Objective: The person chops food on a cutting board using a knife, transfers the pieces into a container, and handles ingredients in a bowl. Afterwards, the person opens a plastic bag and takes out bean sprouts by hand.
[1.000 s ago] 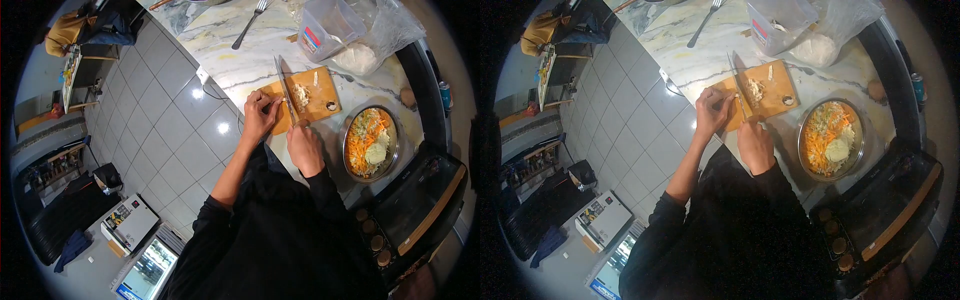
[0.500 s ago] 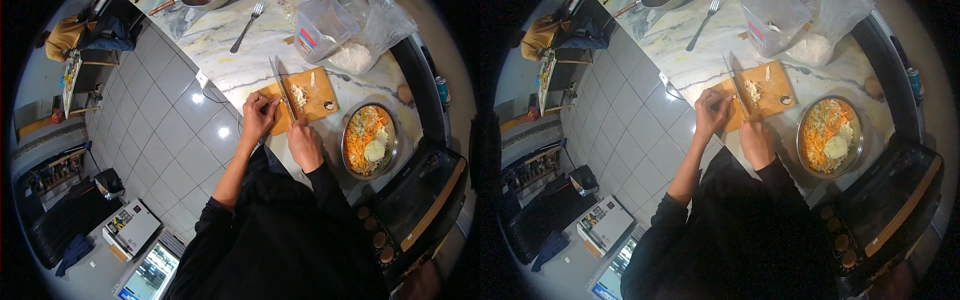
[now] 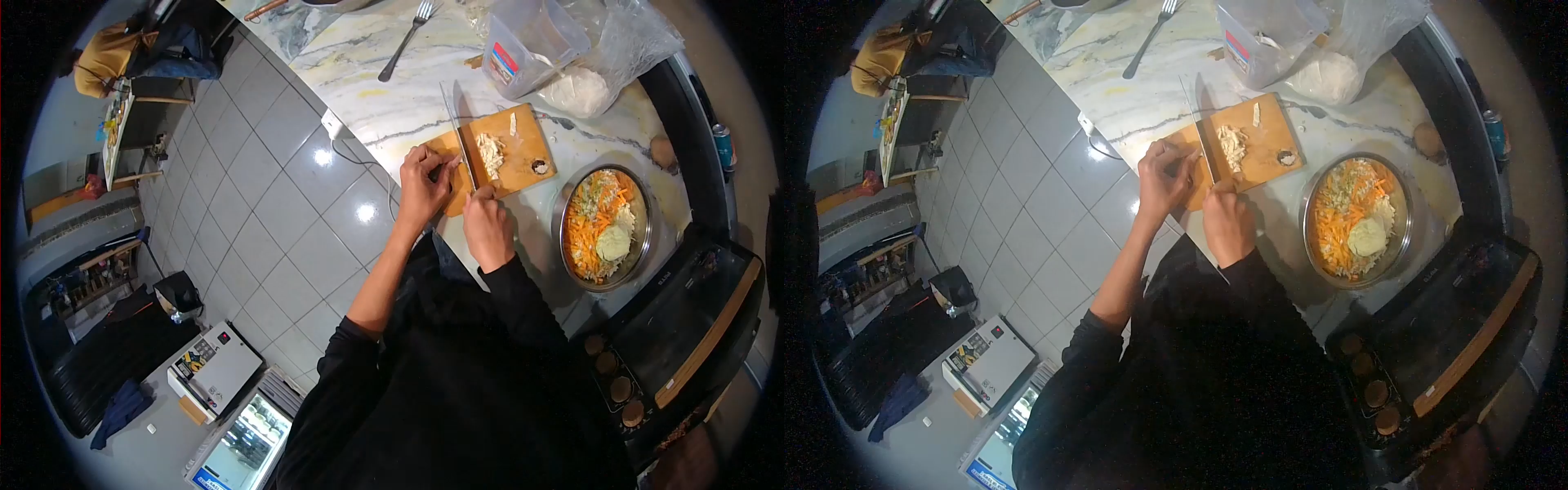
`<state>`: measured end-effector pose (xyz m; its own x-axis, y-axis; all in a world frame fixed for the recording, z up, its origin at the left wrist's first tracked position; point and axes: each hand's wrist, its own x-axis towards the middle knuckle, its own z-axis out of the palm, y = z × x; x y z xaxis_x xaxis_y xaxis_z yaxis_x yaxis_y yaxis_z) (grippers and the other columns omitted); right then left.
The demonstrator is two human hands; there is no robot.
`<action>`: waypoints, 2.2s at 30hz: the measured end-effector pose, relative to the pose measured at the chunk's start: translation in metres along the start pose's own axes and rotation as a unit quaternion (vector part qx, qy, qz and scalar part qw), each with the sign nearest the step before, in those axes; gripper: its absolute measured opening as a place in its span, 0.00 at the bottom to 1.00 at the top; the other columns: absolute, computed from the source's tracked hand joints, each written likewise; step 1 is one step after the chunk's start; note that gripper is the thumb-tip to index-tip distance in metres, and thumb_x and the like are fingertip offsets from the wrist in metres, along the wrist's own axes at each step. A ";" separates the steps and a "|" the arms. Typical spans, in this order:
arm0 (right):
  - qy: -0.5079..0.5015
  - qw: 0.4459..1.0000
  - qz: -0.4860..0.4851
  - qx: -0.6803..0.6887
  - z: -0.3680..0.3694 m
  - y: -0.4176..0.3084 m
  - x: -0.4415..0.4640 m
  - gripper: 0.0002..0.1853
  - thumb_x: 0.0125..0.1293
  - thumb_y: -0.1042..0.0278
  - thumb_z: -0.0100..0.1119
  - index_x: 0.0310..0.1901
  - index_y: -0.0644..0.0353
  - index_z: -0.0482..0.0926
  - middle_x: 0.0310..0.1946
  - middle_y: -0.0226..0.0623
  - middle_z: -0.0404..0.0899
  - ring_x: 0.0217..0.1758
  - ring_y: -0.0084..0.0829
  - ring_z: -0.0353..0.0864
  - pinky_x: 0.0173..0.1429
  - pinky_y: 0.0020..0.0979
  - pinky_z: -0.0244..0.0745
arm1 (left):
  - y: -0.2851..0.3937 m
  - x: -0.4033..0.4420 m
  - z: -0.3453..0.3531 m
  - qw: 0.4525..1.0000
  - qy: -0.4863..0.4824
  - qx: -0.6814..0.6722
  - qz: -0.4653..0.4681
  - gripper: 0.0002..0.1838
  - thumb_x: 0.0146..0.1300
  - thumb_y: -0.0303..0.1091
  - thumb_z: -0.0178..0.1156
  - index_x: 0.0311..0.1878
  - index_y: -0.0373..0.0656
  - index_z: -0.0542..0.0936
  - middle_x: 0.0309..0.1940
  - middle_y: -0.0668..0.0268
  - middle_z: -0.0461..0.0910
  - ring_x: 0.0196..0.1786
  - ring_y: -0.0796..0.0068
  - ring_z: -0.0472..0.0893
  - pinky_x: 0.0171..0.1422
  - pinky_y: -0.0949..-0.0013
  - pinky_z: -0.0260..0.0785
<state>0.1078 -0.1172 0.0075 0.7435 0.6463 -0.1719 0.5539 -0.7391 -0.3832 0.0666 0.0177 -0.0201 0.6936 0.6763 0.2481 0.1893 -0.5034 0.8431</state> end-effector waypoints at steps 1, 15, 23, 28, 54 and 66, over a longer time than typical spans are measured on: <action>0.016 1.000 -0.021 -0.011 -0.003 0.001 0.003 0.14 0.71 0.60 0.53 0.36 0.65 0.68 0.21 0.51 0.80 0.27 0.50 0.84 0.28 0.43 0.78 | 0.000 0.002 -0.001 1.000 -0.010 -0.017 -0.001 0.07 0.51 0.22 0.70 0.35 0.35 0.87 0.23 0.59 0.74 0.27 0.62 0.73 0.36 0.63 0.66; -0.053 0.997 -0.002 0.059 -0.025 -0.020 0.002 0.12 0.69 0.66 0.52 0.34 0.67 0.77 0.29 0.54 0.82 0.33 0.54 0.84 0.36 0.48 0.79 | 0.007 -0.001 -0.003 1.000 -0.003 -0.008 -0.007 0.08 0.56 0.22 0.67 0.40 0.33 0.86 0.28 0.57 0.77 0.28 0.65 0.77 0.33 0.67 0.69; 0.027 0.999 -0.034 0.006 -0.001 -0.001 -0.001 0.15 0.72 0.61 0.51 0.35 0.67 0.68 0.21 0.51 0.80 0.28 0.50 0.84 0.30 0.44 0.79 | 0.004 0.000 -0.010 0.999 -0.023 0.013 0.026 0.08 0.56 0.22 0.67 0.41 0.35 0.87 0.28 0.57 0.77 0.28 0.64 0.77 0.33 0.66 0.70; -0.010 0.999 -0.037 0.032 -0.034 -0.006 0.000 0.11 0.68 0.68 0.52 0.33 0.67 0.77 0.27 0.54 0.81 0.32 0.52 0.84 0.35 0.48 0.79 | 0.005 -0.001 -0.008 0.999 -0.008 -0.006 0.034 0.07 0.57 0.22 0.67 0.40 0.35 0.86 0.27 0.57 0.77 0.27 0.63 0.78 0.33 0.64 0.70; -0.067 0.995 -0.046 0.060 -0.029 -0.014 0.009 0.17 0.70 0.64 0.50 0.42 0.75 0.72 0.30 0.57 0.82 0.36 0.56 0.84 0.39 0.50 0.79 | 0.004 -0.004 -0.015 0.998 -0.049 0.008 0.033 0.10 0.59 0.22 0.63 0.44 0.36 0.86 0.35 0.54 0.78 0.34 0.56 0.80 0.40 0.60 0.73; 0.050 0.998 -0.005 -0.024 0.014 -0.009 0.005 0.11 0.67 0.67 0.53 0.33 0.67 0.71 0.22 0.47 0.82 0.29 0.46 0.86 0.30 0.41 0.81 | 0.004 -0.002 -0.019 0.998 -0.050 0.013 0.040 0.09 0.57 0.22 0.64 0.41 0.36 0.86 0.33 0.54 0.80 0.35 0.53 0.81 0.41 0.60 0.74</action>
<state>0.1019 -0.1046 -0.0023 0.7699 0.6335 -0.0769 0.5771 -0.7427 -0.3396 0.0531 0.0242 -0.0081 0.7722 0.5779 0.2640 0.1478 -0.5675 0.8100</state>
